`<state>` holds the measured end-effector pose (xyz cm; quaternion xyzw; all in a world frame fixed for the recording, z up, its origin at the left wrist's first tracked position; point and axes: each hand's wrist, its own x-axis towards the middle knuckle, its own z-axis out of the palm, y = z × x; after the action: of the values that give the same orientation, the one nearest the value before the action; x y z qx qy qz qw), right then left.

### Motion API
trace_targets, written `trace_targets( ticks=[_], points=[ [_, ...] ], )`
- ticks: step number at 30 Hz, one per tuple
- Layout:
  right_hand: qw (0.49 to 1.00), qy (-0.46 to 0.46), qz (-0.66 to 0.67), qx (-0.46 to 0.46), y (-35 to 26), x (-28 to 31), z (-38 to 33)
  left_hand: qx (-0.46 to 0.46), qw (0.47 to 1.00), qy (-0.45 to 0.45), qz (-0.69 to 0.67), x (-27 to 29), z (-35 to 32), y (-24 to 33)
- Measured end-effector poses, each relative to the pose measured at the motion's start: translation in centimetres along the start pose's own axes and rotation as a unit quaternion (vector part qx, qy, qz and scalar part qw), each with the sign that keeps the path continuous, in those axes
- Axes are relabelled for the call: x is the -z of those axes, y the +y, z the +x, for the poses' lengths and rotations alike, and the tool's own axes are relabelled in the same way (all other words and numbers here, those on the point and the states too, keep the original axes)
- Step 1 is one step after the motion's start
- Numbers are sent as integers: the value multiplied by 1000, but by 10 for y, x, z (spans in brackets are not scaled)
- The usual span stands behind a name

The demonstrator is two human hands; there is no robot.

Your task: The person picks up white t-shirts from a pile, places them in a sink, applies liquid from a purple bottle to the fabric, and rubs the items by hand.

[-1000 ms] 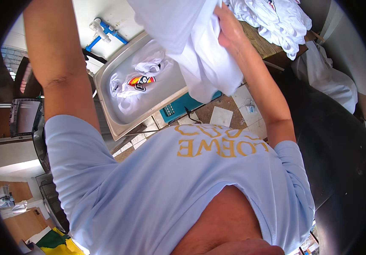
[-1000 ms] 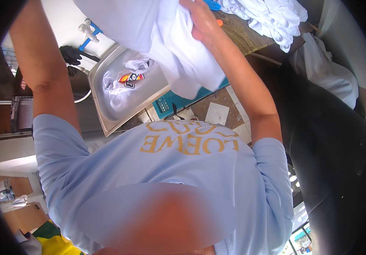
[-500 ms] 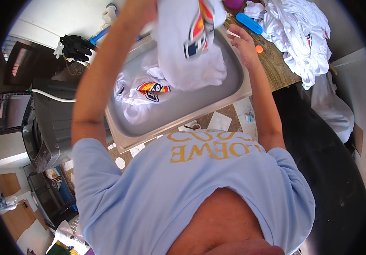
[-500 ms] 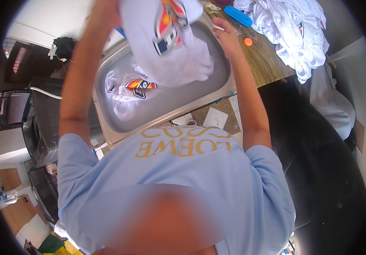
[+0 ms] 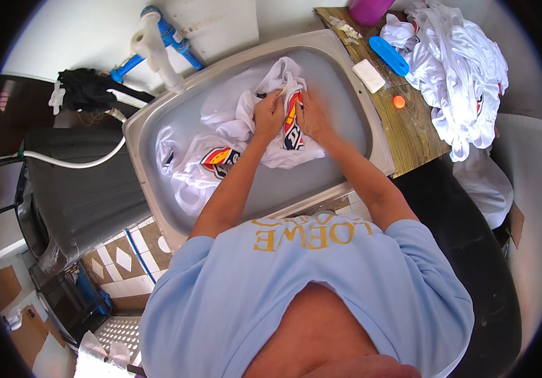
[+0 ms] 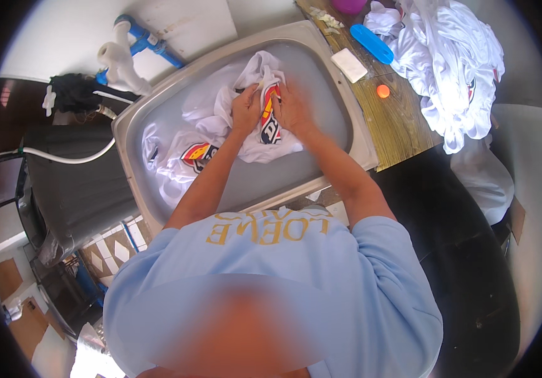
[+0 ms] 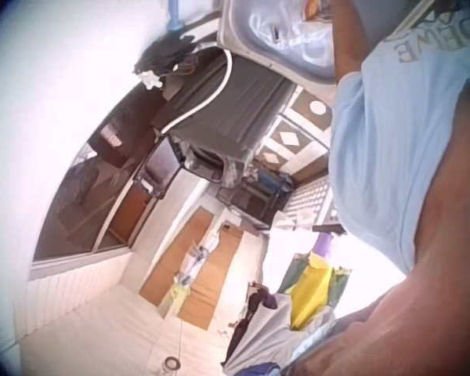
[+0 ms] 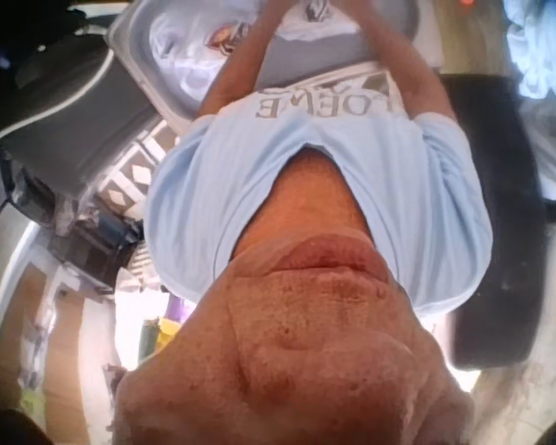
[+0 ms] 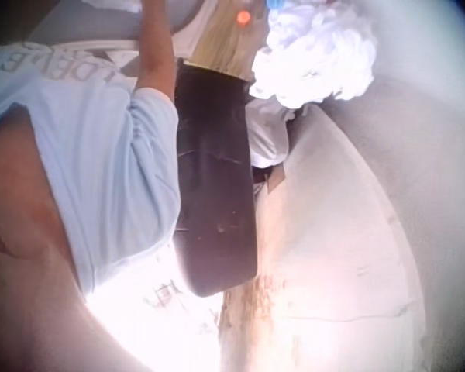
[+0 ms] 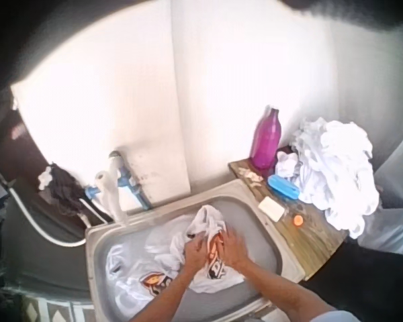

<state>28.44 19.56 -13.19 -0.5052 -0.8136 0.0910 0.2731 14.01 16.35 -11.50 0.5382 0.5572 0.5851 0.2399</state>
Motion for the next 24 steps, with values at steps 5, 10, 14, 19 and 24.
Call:
trace_targets(
  ticks=[5,10,14,19,24],
  points=[
    [990,-123,-8,-70,-15,14,-6,123,987,-67,84,-4,8,5],
    [944,-305,-127,-28,-41,74,28,99,967,-109,209,-15,25,-27],
    [934,-314,-155,67,-37,82,56,199,963,-148,102,-14,40,-81],
    [897,-416,21,148,-31,129,108,357,917,-159,-84,2,57,-36],
    [958,-33,37,283,42,153,145,371,912,-140,-105,18,45,-12]
  ],
)
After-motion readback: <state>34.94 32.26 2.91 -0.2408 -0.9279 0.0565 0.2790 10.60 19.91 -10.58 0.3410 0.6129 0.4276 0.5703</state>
